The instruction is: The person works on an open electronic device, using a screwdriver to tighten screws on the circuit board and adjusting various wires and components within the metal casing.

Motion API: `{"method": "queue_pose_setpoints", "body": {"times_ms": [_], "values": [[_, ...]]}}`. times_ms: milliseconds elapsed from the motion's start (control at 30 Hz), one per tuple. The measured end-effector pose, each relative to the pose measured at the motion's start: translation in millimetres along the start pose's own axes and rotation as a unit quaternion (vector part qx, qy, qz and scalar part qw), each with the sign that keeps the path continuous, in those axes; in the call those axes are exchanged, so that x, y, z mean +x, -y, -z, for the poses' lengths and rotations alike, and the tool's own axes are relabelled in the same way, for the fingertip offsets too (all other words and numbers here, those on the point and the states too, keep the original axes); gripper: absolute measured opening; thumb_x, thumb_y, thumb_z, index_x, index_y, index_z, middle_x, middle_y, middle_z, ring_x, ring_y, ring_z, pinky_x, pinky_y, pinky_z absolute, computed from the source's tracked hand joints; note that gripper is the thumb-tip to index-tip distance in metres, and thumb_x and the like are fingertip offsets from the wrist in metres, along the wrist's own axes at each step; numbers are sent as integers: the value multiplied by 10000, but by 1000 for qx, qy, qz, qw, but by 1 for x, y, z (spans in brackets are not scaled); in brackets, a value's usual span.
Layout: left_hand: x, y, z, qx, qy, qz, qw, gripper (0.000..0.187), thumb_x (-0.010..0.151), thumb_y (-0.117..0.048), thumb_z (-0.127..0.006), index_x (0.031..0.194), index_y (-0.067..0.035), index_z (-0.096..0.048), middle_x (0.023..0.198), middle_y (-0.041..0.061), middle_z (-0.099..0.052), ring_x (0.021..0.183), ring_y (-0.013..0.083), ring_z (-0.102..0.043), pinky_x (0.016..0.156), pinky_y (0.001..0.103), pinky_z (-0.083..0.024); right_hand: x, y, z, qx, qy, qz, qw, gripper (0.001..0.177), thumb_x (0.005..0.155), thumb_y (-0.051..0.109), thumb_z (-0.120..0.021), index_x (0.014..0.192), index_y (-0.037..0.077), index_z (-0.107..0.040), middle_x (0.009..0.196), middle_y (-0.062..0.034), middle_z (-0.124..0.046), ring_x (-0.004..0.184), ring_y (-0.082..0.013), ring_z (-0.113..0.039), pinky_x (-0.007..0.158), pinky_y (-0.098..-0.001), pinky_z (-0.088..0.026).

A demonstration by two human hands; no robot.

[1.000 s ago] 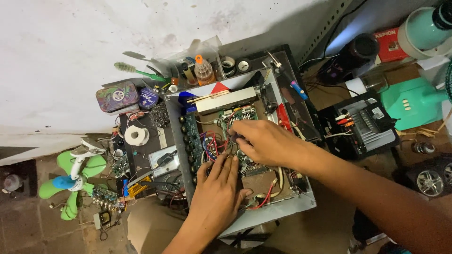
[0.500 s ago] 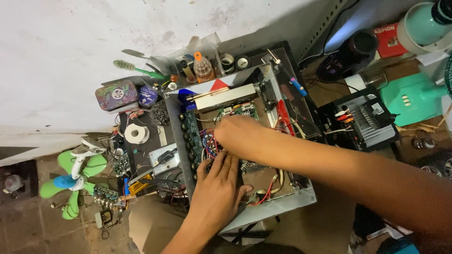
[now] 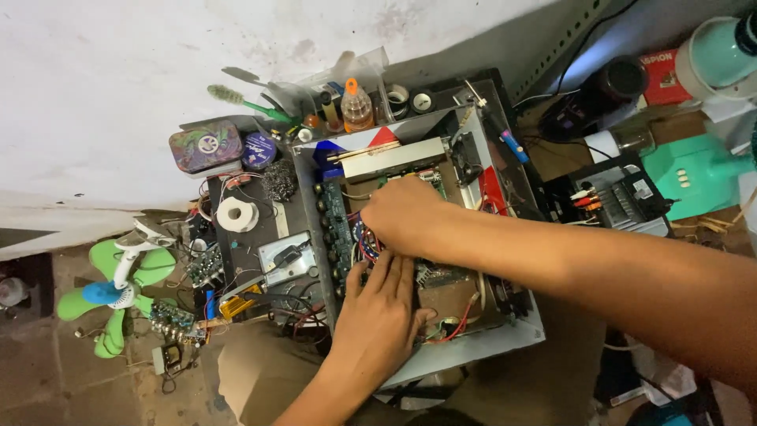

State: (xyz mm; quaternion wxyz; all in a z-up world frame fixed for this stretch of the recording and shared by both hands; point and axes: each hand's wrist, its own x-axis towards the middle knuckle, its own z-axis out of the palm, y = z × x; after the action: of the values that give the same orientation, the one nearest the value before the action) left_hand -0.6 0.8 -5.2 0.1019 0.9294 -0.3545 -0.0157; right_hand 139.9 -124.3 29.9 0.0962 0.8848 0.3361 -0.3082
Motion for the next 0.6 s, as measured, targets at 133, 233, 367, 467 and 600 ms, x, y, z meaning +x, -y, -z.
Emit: {"method": "queue_pose_setpoints", "body": {"times_ms": [133,233,367,467,600], "values": [[0,0,-4,14,-11,6,1000,882,936,-581,-641,1498,74,-460,1473,213,-564,1450,350,-416,1112,520,-317,6,-1,-11,-35,-33,43,998,164,900,59,-595,892,115,-749,891,-58,-746,819,-339,-714,587,-488,-586],[1,0,-2,-3,-11,10,1000,860,936,-552,-647,1504,63,-454,1496,203,-546,1460,349,-402,1118,534,-311,7,-4,-15,-58,-56,64,995,153,918,91,-611,873,133,-751,880,-30,-746,824,-323,-715,574,-477,-574],[1,1,3,5,-17,-3,1000,859,949,-553,-645,1493,83,-450,1450,220,-571,1428,365,-432,1108,523,-323,10,-4,-27,-96,-85,111,985,159,884,67,-623,805,136,-743,812,-28,-731,731,-313,-709,520,-448,-562],[1,1,2,0,-27,-3,1000,829,933,-516,-669,1472,81,-470,1412,218,-595,1398,359,-452,1107,521,-323,6,-2,-21,-112,-79,119,983,186,913,77,-597,834,149,-749,836,-22,-740,742,-301,-717,531,-437,-570],[3,1,5,-15,-35,-7,999,805,895,-478,-731,1423,87,-508,1365,207,-619,1357,363,-476,1085,523,-336,6,4,-16,-90,-44,67,993,236,977,86,-541,845,123,-734,875,-23,-747,782,-279,-717,580,-435,-587]]}}
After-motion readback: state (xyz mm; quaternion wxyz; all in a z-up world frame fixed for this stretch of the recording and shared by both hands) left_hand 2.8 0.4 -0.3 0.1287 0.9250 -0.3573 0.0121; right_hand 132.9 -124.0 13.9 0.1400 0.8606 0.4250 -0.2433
